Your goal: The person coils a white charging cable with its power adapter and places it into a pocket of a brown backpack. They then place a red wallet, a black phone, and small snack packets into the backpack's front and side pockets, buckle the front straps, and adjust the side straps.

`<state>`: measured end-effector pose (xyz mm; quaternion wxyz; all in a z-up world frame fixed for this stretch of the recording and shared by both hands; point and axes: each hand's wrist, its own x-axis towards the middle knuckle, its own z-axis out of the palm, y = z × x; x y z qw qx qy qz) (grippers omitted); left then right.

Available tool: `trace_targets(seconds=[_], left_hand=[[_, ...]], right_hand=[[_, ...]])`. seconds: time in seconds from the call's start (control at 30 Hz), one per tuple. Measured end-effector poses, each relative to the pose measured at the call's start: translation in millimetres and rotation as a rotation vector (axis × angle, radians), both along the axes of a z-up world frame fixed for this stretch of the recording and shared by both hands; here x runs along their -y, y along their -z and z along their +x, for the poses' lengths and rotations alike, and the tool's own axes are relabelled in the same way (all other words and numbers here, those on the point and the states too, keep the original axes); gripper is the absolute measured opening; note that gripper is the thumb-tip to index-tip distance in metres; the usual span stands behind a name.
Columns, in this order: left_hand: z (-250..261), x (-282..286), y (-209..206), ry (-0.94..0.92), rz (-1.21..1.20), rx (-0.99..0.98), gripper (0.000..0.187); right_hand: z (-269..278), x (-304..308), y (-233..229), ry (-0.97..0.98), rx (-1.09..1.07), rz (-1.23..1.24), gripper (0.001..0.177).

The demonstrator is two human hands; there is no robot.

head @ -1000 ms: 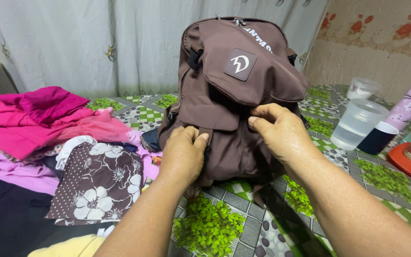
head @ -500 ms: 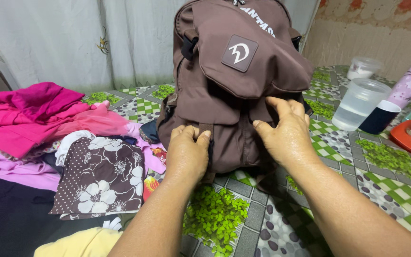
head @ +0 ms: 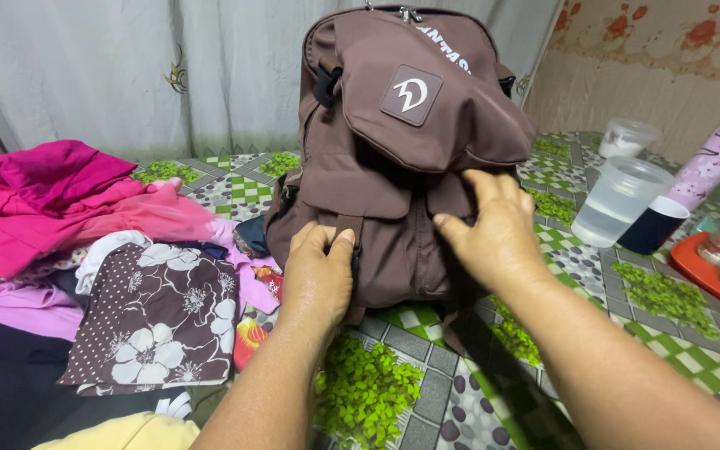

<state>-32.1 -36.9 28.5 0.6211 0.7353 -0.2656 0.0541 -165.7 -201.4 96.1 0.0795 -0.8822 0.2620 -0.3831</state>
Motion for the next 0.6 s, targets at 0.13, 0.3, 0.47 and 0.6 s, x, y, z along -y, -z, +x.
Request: trace_targets(seconds=[0.13, 0.3, 0.47, 0.6], left_hand=[[-1, 11, -2, -0.043, -0.032, -0.028, 0.029], [0, 12, -7, -0.035, -0.073, -0.144, 0.029], [-1, 13, -3, -0.074, -0.054, -0.066, 0.029], [-2, 13, 3, -0.124, -0.064, -0.014, 0.028]], right_hand=[[4, -15, 19, -0.132, 0.055, -0.216, 0.072], [-1, 6, 26, 0.023, 0.269, 0.051, 0.06], [-9, 42, 25, 0.018, 0.338, 0.384, 0.05], [-2, 38, 28, -0.167, 0.417, 0.809, 0.029]])
